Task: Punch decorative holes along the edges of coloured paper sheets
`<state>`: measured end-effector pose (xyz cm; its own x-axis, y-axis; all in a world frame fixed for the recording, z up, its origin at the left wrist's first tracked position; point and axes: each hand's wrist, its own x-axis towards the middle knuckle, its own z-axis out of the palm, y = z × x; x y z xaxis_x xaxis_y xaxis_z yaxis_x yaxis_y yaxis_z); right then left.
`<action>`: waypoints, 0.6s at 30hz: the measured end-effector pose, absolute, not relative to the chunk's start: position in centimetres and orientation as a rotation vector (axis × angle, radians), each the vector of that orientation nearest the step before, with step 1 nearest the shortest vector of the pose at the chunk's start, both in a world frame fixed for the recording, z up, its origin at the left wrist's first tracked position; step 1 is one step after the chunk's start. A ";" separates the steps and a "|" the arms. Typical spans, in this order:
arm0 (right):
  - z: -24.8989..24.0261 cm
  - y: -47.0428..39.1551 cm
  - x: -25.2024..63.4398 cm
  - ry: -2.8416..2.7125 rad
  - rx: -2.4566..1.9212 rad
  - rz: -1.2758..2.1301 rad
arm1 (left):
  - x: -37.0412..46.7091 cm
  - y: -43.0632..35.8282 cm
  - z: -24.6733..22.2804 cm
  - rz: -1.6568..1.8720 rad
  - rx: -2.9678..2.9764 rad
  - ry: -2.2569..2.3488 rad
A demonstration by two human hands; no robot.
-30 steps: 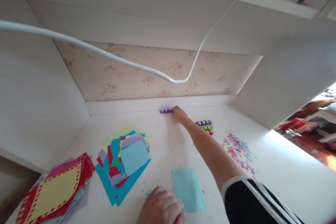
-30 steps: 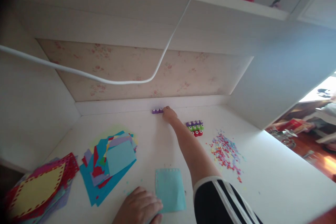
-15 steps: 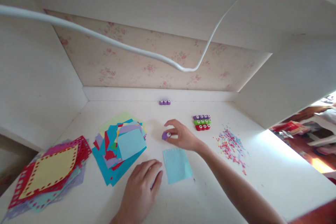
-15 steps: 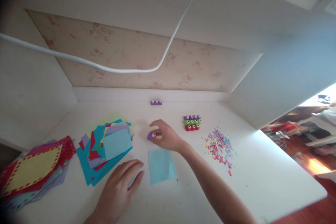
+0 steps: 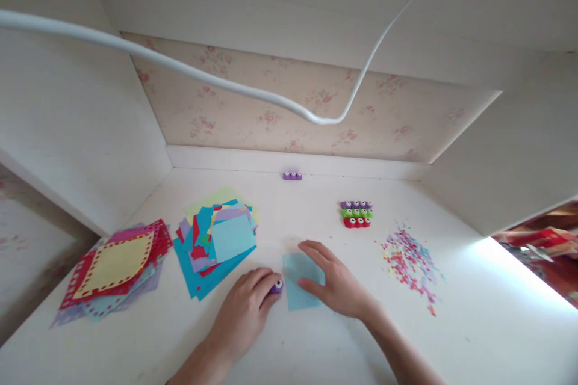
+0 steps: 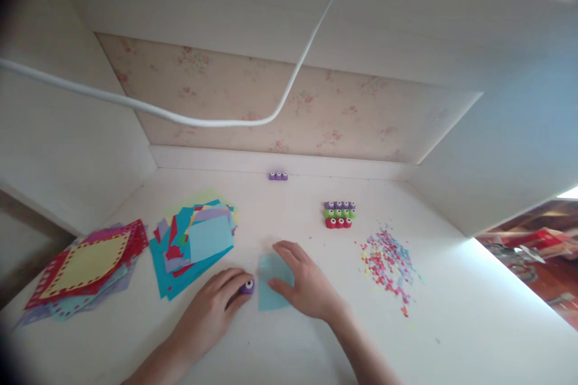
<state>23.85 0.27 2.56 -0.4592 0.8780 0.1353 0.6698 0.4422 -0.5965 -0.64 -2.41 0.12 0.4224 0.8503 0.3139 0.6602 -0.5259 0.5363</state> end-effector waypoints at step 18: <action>-1.2 0.4 24.8 -1.346 -1.421 1.052 | -0.3 -1.9 0.4 0.839 2.108 1.302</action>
<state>24.83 0.39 -1.17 0.0505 0.9987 -0.0050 0.2459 -0.0173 -0.9692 -0.26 -1.93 0.43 0.3465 0.9089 0.2320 0.5870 -0.4030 0.7022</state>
